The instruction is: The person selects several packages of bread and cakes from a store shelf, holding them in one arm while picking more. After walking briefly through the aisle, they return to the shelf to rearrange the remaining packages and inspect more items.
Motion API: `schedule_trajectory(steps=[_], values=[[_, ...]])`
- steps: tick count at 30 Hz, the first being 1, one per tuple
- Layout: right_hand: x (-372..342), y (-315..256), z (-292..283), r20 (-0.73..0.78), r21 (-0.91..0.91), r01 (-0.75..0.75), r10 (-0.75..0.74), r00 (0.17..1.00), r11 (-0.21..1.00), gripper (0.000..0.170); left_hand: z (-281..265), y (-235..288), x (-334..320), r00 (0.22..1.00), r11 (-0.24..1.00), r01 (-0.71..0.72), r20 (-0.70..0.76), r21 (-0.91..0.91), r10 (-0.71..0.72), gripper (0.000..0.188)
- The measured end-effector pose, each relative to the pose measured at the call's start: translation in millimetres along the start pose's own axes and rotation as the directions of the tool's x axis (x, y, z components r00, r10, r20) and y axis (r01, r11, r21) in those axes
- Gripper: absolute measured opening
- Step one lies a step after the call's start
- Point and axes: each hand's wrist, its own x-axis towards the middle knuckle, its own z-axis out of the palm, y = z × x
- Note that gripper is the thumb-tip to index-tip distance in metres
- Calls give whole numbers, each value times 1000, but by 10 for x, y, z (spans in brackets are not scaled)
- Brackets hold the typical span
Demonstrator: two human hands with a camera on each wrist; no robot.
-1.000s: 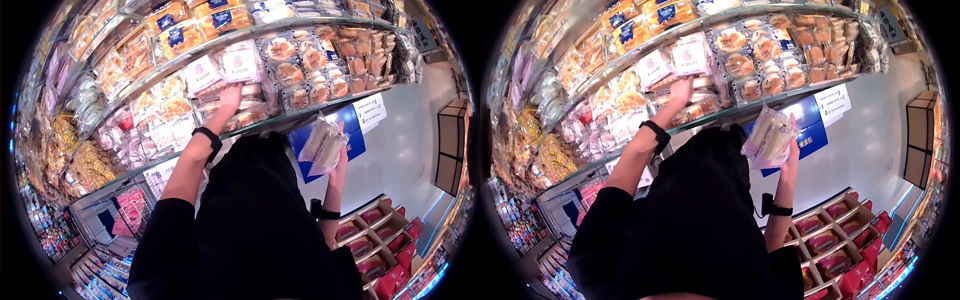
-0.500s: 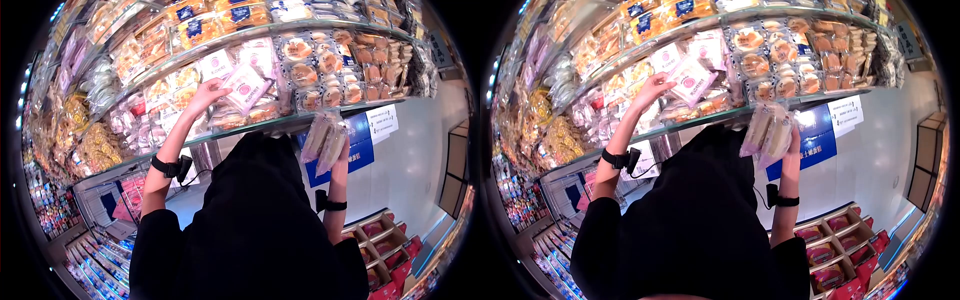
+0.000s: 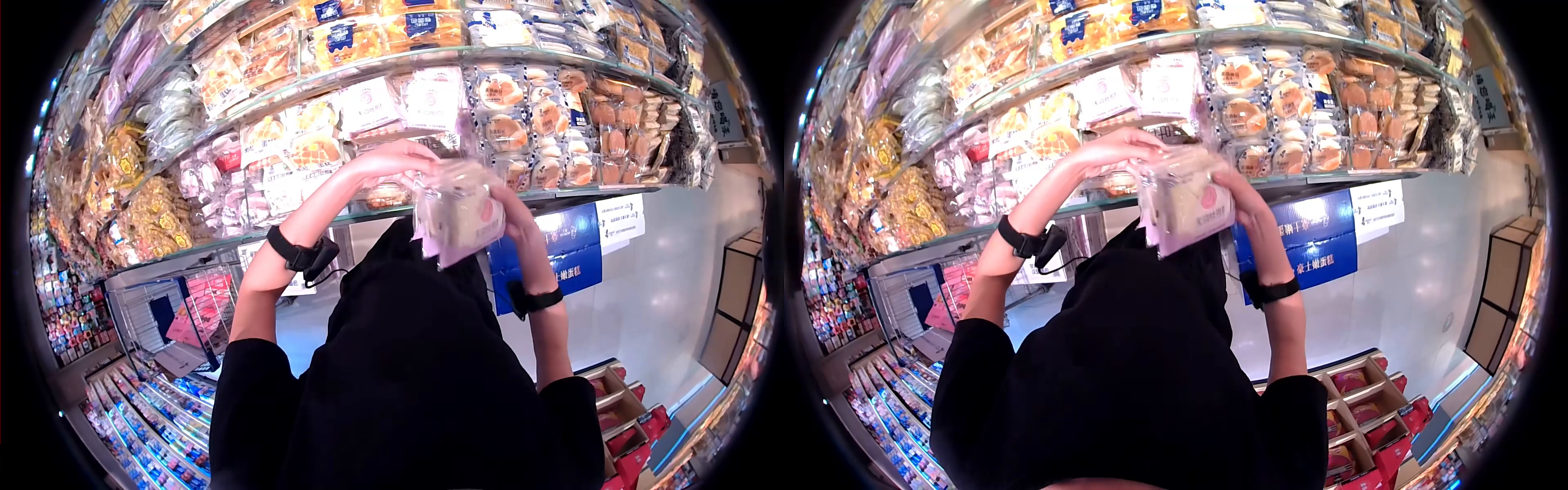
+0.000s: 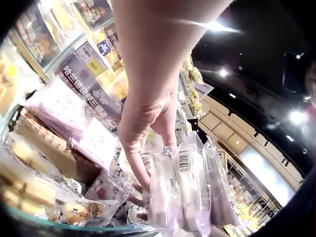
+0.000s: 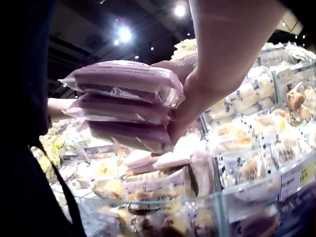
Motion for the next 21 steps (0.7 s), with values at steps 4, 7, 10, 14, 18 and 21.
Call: schedule_trajectory(steps=[4, 7, 10, 14, 18, 21], values=[[-425, 307, -131, -119, -139, 379, -395, 911, 915, 41, -65, -125, 167, 992, 950, 125, 61, -286, -112, 31], [-592, 349, -575, -130, -808, 234, -551, 824, 541, 44, -354, -726, 554, 940, 719, -35, -222, 694, 260, 39], [-804, 470, -567, -378, -440, 461, -624, 684, 771, 45, -272, -1019, 708, 944, 32, 110, -114, 993, 310, 50], [-1002, 572, -609, -471, -380, 530, -651, 595, 758, 47, -202, -1099, 1018, 982, -281, 165, -132, 945, 132, 44], [-1088, 649, -630, -491, -188, 564, -574, 655, 804, 49, -100, -1090, 1172, 980, -151, 195, -186, 969, 70, 43], [-1136, 662, -664, -475, -52, 556, -510, 717, 830, 51, -117, -972, 1145, 984, -118, 166, -156, 979, 90, 34]])
